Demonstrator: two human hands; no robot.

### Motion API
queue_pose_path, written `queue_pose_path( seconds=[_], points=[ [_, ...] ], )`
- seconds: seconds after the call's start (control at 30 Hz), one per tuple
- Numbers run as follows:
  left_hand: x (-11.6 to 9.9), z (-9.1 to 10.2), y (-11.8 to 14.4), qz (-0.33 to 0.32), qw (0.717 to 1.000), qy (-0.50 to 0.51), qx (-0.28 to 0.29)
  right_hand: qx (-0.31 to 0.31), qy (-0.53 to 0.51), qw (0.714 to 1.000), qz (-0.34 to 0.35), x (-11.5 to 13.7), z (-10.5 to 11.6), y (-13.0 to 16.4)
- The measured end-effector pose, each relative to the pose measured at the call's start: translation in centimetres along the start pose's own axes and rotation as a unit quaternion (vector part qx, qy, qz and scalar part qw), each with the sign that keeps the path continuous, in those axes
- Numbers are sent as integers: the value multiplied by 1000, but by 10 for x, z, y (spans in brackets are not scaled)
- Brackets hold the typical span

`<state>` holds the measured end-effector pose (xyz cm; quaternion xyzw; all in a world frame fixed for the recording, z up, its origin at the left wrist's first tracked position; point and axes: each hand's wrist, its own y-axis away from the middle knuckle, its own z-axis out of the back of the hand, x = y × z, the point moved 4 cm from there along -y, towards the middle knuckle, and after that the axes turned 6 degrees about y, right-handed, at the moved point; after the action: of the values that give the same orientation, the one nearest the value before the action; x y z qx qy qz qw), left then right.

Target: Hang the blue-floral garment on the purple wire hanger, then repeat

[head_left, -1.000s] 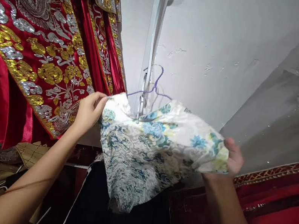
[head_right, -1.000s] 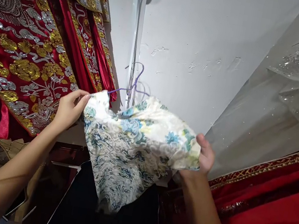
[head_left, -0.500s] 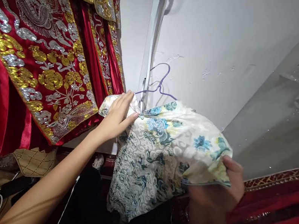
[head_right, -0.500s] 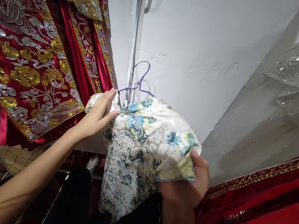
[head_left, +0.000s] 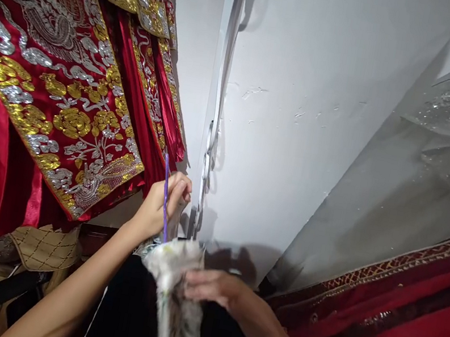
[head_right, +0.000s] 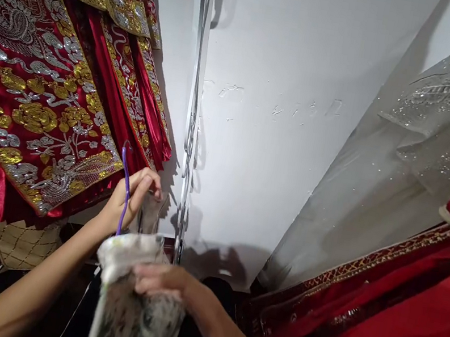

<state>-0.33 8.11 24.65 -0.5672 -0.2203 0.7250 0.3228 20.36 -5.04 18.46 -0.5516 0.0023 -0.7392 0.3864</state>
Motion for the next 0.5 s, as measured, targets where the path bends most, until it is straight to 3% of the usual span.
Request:
queue_pose_path(
  seconds=[0.07, 0.13, 0.23, 0.33, 0.4, 0.5],
  points=[
    [-9, -11, 8, 46, 994, 91, 25, -48, 88, 995, -5, -19, 3, -16],
    [-21, -25, 13, 87, 976, 197, 31, -132, 227, 965, -11, -39, 3, -32],
    [-34, -44, 12, 142, 919, 369, 13, -203, 364, 908, 37, -57, 1, -53],
    [-34, -44, 5, 170, 857, 483, -52, -218, 421, 875, 95, -52, 12, -71],
    [-24, -36, -1, 191, 826, 526, -76, -186, 453, 867, 93, -39, 28, -83],
    [2, -19, -7, 233, 812, 528, -88, -170, 484, 855, 78, -14, 58, -103]
  ],
)
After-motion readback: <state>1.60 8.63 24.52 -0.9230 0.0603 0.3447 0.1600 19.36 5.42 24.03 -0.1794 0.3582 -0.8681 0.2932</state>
